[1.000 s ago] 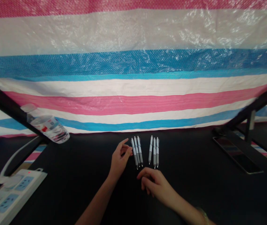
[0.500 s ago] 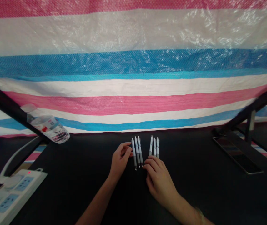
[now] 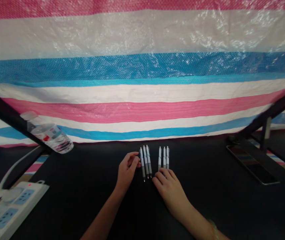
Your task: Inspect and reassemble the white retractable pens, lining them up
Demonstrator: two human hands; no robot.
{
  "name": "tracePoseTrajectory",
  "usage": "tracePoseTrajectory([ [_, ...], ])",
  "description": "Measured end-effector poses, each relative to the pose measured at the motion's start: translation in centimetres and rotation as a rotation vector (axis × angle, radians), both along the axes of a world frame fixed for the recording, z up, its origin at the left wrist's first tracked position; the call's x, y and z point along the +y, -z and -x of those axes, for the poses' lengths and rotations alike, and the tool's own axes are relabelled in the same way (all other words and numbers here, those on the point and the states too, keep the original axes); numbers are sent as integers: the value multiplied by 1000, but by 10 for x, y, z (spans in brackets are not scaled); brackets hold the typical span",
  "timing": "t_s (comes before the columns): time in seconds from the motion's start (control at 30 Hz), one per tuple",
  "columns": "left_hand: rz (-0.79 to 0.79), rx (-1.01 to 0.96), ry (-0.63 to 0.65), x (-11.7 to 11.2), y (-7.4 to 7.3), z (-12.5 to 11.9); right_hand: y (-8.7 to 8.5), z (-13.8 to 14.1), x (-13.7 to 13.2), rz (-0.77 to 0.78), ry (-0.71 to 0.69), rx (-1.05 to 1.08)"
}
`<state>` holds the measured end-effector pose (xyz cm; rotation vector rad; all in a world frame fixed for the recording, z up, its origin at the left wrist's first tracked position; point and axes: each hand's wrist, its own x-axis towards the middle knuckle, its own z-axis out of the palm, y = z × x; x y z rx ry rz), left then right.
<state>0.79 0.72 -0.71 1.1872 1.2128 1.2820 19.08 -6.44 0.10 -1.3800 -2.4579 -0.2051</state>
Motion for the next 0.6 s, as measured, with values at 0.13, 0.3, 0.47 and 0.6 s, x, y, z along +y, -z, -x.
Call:
tracePoseTrajectory([
  [0.13, -3, -18, -5, 0, 0, 0, -5, 2, -1, -17, -87, 9],
  [0.3, 2, -27, -13, -1, -2, 1, -13, 0, -7, -90, -147, 280],
  [0.47, 16, -28, -8, -1, -4, 2, -14, -6, -13, -170, -11, 672],
  [0.6, 26, -42, -4, -2, -6, 2, -19, -6, -17, -325, 107, 873],
])
